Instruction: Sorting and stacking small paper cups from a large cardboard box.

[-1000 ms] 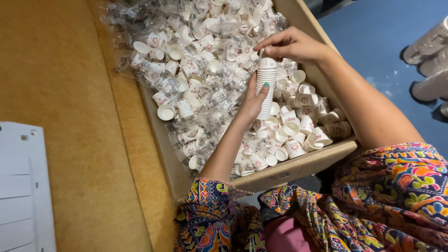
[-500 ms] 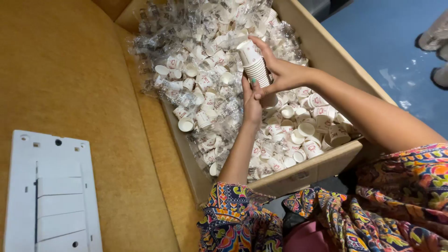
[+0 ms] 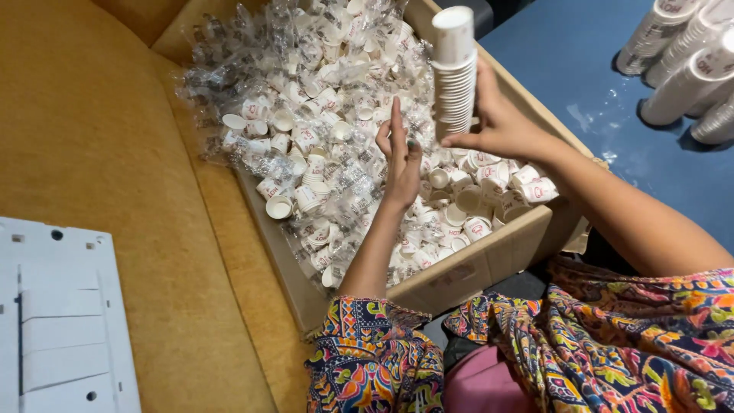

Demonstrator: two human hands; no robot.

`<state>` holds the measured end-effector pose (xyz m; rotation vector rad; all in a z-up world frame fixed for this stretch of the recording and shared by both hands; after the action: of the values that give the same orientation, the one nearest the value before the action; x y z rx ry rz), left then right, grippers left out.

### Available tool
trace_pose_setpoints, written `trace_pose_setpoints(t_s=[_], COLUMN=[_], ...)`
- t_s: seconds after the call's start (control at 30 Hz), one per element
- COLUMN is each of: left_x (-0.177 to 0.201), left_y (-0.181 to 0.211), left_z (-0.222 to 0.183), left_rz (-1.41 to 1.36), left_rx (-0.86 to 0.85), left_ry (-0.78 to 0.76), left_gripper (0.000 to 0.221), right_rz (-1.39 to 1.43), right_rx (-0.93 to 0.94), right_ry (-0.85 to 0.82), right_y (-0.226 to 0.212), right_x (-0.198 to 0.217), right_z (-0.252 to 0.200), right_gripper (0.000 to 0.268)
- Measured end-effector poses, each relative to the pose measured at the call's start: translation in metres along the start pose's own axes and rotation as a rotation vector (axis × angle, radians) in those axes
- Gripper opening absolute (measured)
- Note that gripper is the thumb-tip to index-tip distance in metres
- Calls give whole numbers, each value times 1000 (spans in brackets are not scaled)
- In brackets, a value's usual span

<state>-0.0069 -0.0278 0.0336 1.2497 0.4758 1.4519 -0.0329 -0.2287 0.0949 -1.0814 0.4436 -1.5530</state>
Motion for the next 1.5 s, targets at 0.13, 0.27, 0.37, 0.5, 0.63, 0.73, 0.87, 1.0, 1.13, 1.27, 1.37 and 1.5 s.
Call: trace_pose_setpoints(t_s=[0.13, 0.27, 0.37, 0.5, 0.63, 0.73, 0.87, 1.0, 1.13, 1.27, 1.37, 1.5], left_x=[1, -11, -14, -19, -19, -16, -14, -10, -15, -6, 9, 4], left_y=[-19, -43, -51, -60, -59, -55, -66, -59, -65, -69, -65, -86], left_z=[1, 1, -4, -6, -8, -7, -6, -3, -4, -1, 1, 4], left_rz=[-12, -9, 49, 98, 138, 152, 157, 134, 120, -5, -162, -362], left_rx=[137, 303, 305, 264, 280, 337, 421, 517, 579, 623, 709, 736], left_ry=[-33, -65, -52, -37, -43, -45, 13, 49, 29, 185, 304, 394], left_gripper=[97, 93, 89, 89, 88, 88, 84, 80, 79, 78, 77, 74], right_rz=[-232, -54, -131, -515, -611, -543, -684, -1129, -824, -727, -760, -341], right_rx=[73, -107, -210, -387, -544, -615, -499, -219, 241, 158, 88, -263], right_ry=[87, 189, 297, 402, 415, 517, 572, 755, 651, 183, -153, -225], right_y=[-16, -8, 10, 35, 66, 79, 68, 23, -40, -34, 21, 136], right_x=[65, 117, 128, 134, 136, 136, 121, 101, 82, 54, 9, -48], right_z=[-57, -129, -185, -247, -280, -292, -300, -289, -191, -71, 0, 61], right_gripper=[119, 98, 102, 104, 81, 71, 88, 91, 71, 35, 34, 41])
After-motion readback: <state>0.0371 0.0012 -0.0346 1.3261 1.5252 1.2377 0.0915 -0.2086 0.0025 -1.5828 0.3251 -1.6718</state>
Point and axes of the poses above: each hand's wrist, its own z-axis towards the middle knuckle, its own x-axis out of the back of the hand, y = z × x, the point moved 3 cm from there along z, towards the middle knuckle, and after that the axes turned 2 degrees about x, right-handed, at the moved point
